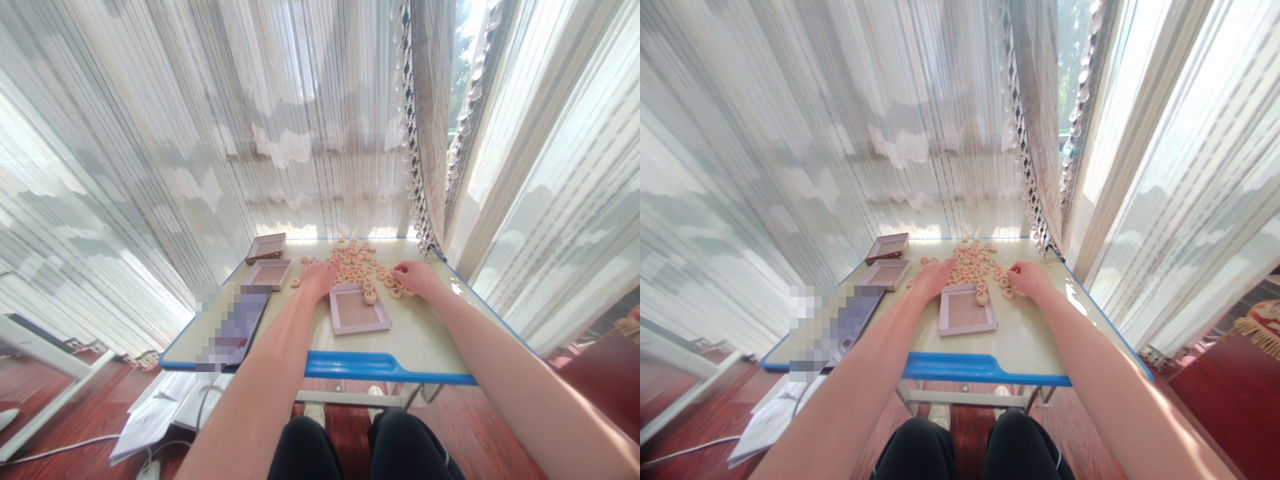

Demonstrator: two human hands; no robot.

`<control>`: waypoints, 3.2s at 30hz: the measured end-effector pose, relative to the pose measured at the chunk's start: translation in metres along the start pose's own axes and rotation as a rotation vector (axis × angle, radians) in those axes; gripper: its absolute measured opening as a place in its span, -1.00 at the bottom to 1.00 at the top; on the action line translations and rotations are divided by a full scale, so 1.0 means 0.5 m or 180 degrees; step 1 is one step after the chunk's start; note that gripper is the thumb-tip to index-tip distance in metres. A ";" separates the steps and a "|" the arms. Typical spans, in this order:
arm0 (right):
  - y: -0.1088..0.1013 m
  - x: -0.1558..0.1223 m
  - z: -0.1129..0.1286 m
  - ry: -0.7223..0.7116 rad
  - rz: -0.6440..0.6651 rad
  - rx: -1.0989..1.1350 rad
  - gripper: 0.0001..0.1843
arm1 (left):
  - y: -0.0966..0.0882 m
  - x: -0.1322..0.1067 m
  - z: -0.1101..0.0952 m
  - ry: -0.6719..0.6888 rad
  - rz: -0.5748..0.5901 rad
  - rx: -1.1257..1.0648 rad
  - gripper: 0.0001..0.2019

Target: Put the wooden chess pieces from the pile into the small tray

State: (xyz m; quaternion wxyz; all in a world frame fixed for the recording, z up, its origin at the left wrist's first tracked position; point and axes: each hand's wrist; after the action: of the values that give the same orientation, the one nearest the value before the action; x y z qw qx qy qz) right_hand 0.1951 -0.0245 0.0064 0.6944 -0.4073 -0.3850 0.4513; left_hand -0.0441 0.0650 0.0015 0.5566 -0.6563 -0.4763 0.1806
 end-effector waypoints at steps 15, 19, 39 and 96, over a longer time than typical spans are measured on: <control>0.004 0.004 -0.001 -0.0052 -0.0038 -0.0100 -0.67 | -0.014 -0.001 -0.008 -0.0154 0.0124 0.0100 -0.64; 0.003 0.003 0.001 -0.0040 -0.0003 -0.0065 -0.68 | -0.016 -0.001 -0.008 -0.0185 0.0192 0.0138 -0.69; -0.010 -0.044 0.042 -0.1584 -0.0144 0.0358 -0.63 | -0.016 -0.001 -0.006 -0.0073 -0.0626 -0.0829 -0.83; 0.012 -0.063 0.064 -0.1687 0.0949 0.0461 0.11 | -0.065 -0.041 -0.057 0.0380 0.0947 -0.0595 -0.84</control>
State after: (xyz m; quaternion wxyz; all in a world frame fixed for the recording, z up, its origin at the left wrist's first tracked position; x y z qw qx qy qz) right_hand 0.1553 -0.0455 0.0076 0.5231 -0.2770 -0.4555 0.6650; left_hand -0.0461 0.0296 0.0338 0.4876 -0.7779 -0.3548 0.1766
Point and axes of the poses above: each hand's wrist, its own x-axis towards the middle knuckle, its own y-axis out of the palm, z = x × y, and after that the axes turned 1 degree about z, right-handed
